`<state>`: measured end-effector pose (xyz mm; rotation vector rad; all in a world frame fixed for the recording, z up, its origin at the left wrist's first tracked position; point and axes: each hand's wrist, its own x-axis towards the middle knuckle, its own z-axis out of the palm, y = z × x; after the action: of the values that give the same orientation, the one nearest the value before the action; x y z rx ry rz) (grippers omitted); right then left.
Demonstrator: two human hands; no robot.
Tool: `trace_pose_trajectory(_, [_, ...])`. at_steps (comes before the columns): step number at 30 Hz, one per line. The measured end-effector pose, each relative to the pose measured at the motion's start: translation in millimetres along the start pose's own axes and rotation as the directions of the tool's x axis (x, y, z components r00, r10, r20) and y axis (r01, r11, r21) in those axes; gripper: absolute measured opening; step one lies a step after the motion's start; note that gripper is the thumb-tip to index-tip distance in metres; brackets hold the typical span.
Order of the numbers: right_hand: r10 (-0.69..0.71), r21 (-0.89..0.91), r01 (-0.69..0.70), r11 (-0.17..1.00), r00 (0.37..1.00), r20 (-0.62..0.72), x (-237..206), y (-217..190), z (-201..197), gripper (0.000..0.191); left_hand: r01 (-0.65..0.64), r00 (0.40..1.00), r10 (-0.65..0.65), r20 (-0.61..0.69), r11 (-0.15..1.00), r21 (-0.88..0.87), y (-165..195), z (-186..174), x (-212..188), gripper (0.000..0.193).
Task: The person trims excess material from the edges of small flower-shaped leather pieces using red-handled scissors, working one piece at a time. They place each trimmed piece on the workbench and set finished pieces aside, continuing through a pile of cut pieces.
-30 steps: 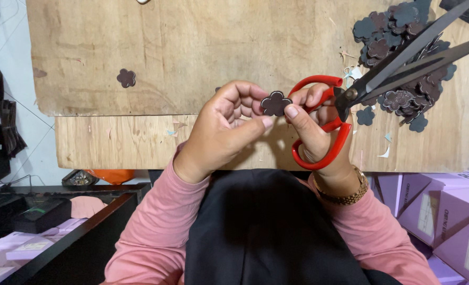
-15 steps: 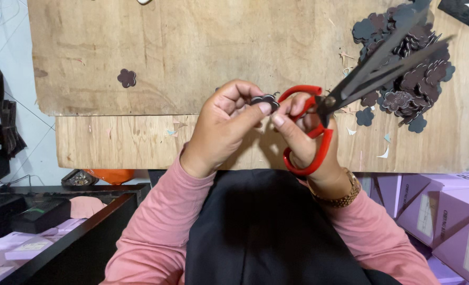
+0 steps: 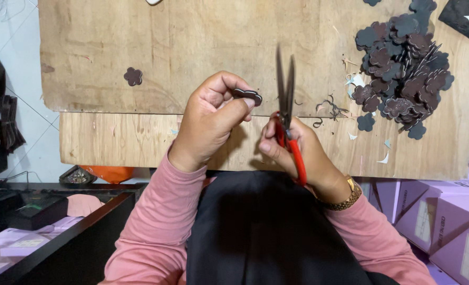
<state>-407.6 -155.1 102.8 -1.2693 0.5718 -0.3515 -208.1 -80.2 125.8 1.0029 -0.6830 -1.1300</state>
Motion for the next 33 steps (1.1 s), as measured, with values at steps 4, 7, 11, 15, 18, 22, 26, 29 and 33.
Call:
trace_pose_trajectory(4, [0.019,-0.053,-0.014,0.998,0.994,0.106,0,2,-5,0.028,-0.024,1.000,0.023,0.002,0.999,0.046,-1,-1,-1,0.015])
trace_pose_trajectory(7, [0.018,-0.113,0.000,0.994,0.988,0.156,1,1,-6,0.033,-0.077,0.997,0.077,0.008,0.987,0.142,0,1,0,0.013])
trace_pose_trajectory(11, [0.018,-0.148,0.012,0.989,0.980,0.199,2,-2,-6,0.036,-0.036,0.999,0.035,0.019,0.996,0.080,7,5,-1,0.019])
trace_pose_trajectory(15, [0.003,-0.156,0.034,0.987,0.974,0.227,0,-7,-6,0.038,-0.011,1.000,0.011,-0.020,0.999,0.040,13,12,-2,0.030])
trace_pose_trajectory(18, [-0.047,-0.215,0.097,0.972,0.973,0.227,0,-8,-6,0.040,0.007,0.998,-0.003,-0.056,0.997,0.078,15,15,-2,0.034])
trace_pose_trajectory(22, [-0.042,-0.237,0.092,0.967,0.978,0.205,1,-6,-5,0.044,-0.003,0.999,0.005,-0.037,0.998,0.063,14,14,-1,0.034])
trace_pose_trajectory(26, [-0.054,-0.243,0.106,0.964,0.976,0.210,1,-5,-8,0.046,-0.037,0.999,0.039,-0.016,0.993,0.110,11,11,-2,0.027])
trace_pose_trajectory(29, [0.047,-0.225,-0.005,0.974,0.982,0.185,1,-5,-10,0.048,-0.044,0.999,0.042,0.015,0.991,0.129,9,9,-4,0.019])
trace_pose_trajectory(33, [-0.014,-0.247,0.070,0.967,0.975,0.222,1,-10,-11,0.049,-0.052,0.997,0.047,0.053,0.993,0.108,9,9,-6,0.008])
